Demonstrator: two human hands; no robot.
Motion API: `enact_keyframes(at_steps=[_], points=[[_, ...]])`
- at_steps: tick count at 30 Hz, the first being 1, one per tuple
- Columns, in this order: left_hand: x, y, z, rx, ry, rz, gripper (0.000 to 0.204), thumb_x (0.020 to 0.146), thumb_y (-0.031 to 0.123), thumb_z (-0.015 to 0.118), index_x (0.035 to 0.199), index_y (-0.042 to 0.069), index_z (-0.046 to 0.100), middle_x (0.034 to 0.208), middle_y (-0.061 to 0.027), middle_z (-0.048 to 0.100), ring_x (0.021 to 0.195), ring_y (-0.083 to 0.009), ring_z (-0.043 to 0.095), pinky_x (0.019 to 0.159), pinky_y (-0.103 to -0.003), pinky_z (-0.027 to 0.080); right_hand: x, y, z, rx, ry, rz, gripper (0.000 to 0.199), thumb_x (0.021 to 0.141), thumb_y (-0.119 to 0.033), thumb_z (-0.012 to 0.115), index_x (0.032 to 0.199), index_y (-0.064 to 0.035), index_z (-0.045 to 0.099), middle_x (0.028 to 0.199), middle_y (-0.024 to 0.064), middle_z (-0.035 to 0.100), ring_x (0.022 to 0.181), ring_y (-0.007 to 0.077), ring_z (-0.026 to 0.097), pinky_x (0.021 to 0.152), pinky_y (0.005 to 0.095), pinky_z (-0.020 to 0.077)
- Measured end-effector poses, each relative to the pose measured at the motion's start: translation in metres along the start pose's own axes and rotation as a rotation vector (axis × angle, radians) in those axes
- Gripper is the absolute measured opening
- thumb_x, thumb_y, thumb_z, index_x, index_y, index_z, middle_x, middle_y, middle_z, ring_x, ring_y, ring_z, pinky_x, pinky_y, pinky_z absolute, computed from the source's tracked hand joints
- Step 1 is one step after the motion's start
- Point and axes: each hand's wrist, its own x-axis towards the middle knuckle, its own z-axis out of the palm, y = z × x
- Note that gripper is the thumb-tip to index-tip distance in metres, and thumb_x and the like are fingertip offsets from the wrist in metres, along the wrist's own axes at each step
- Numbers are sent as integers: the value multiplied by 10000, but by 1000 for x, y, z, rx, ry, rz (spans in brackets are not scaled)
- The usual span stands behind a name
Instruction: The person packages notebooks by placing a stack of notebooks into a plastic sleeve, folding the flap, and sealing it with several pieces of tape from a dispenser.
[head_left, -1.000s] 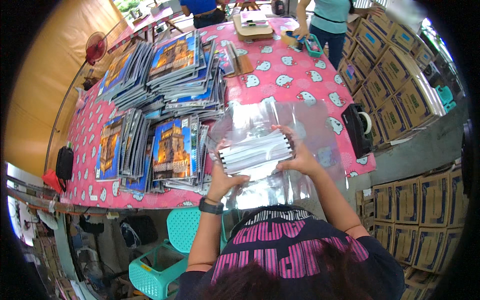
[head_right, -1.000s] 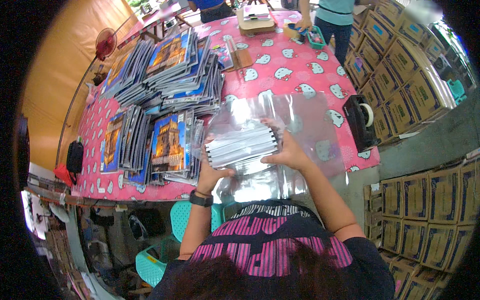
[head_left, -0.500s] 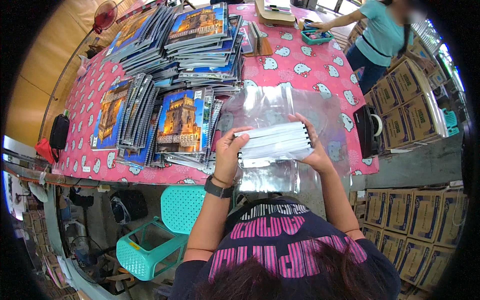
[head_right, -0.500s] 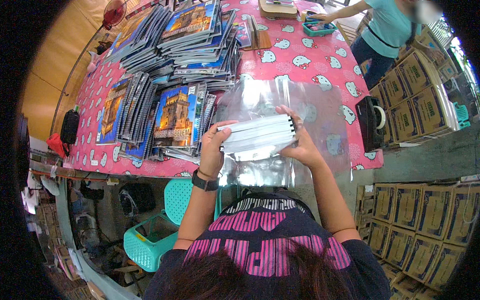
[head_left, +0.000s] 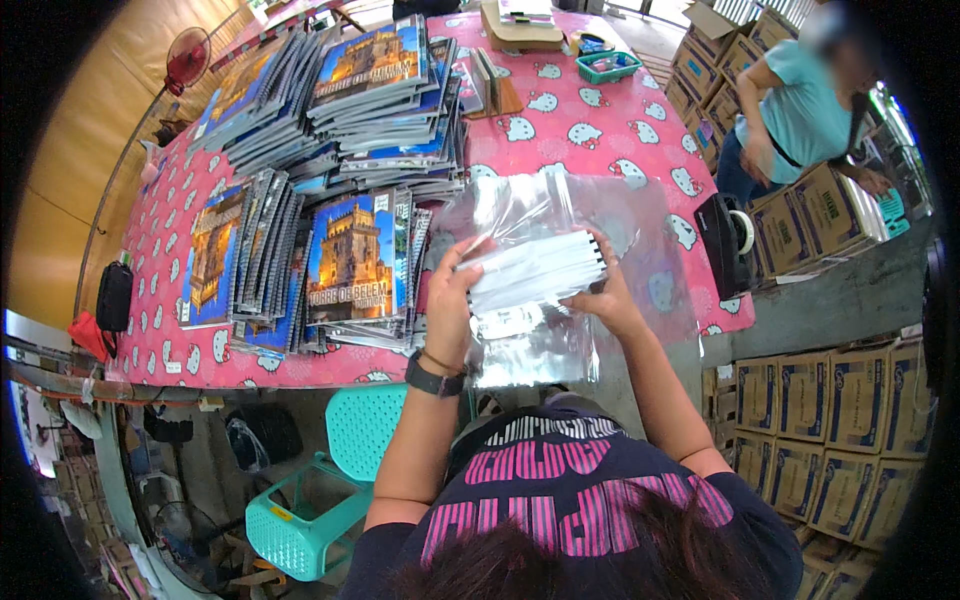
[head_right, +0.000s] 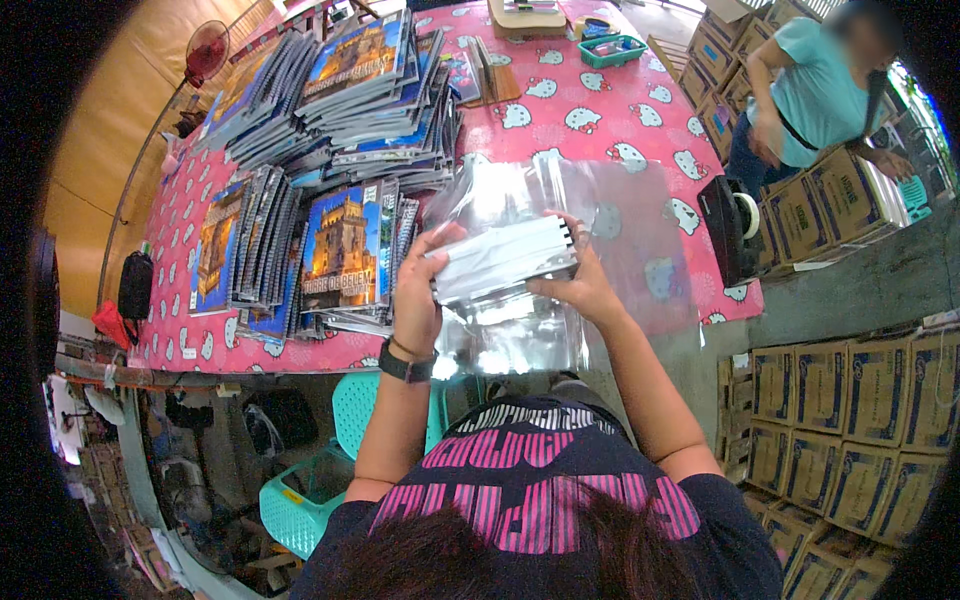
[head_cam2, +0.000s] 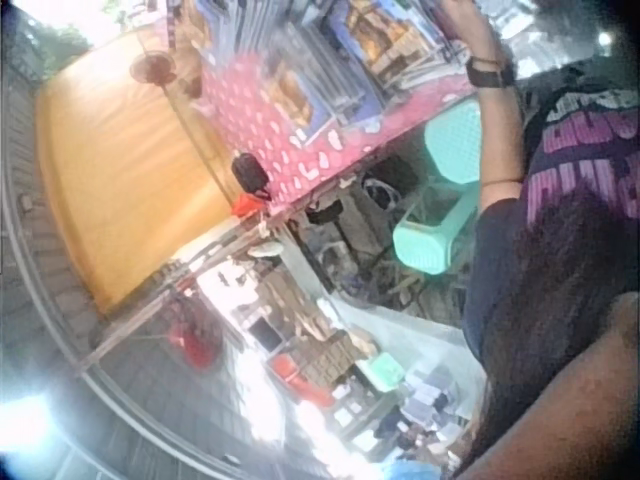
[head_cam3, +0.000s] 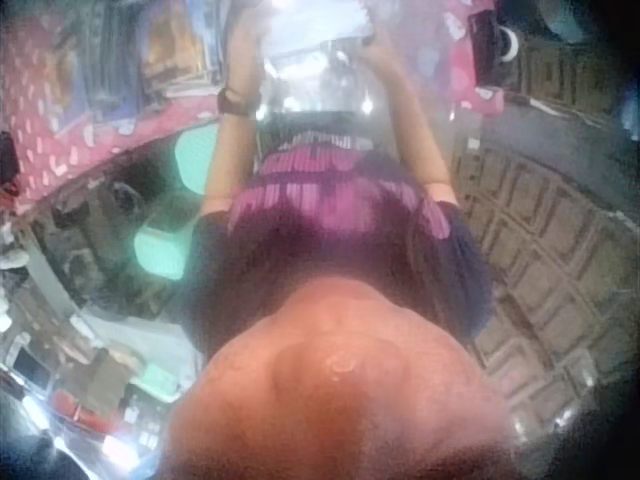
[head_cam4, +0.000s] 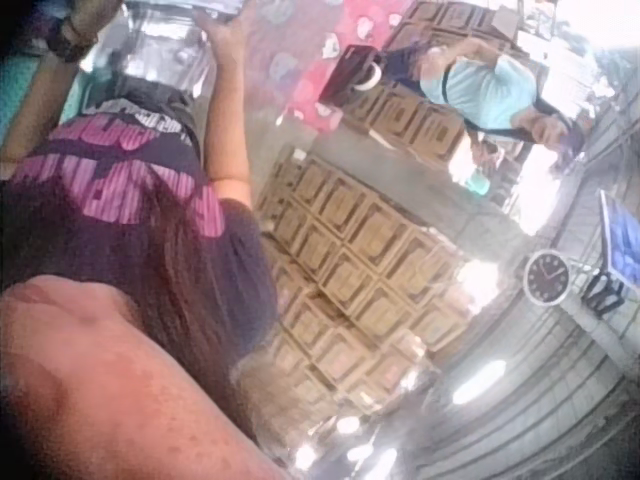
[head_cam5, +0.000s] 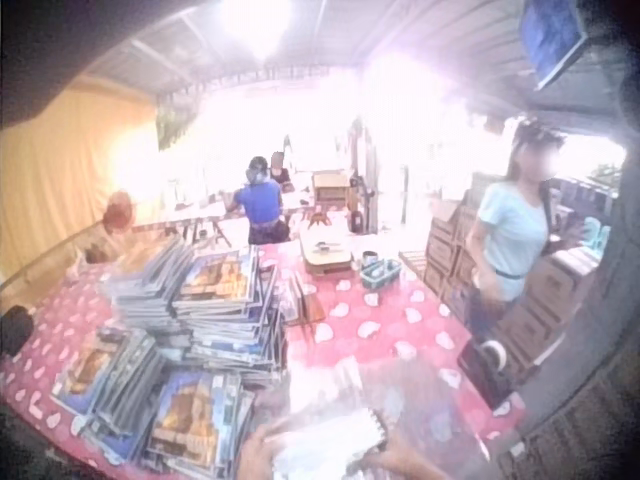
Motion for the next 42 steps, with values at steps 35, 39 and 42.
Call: enact_keyframes(at_steps=[35,39,42], points=[[-35,-14,-8,384,-49,130,986,619,89,814,1379,-5,194,1298,-130,387,1200,-218,414,1013,-332,342,-13,-18,3,-35,40,-79,930,542,-152,824,1331,-51,343,1247,83,448,1187,211,417,1000,355,333],[-46,-16,-48,-147,-79,57,896,679,107,666,1424,-13,182,1370,-157,370,1242,-247,407,1075,-339,266,-4,-9,-1,138,-125,-90,849,635,-172,718,1367,-17,317,1336,137,415,1244,214,379,1021,372,297],[-32,-3,-50,-210,49,62,535,829,180,526,1290,-64,411,1251,-138,504,1161,-199,478,1009,-317,354,-3,-12,-8,534,-173,-86,695,703,-194,581,1322,39,368,1350,175,428,1243,220,397,1023,339,295]])
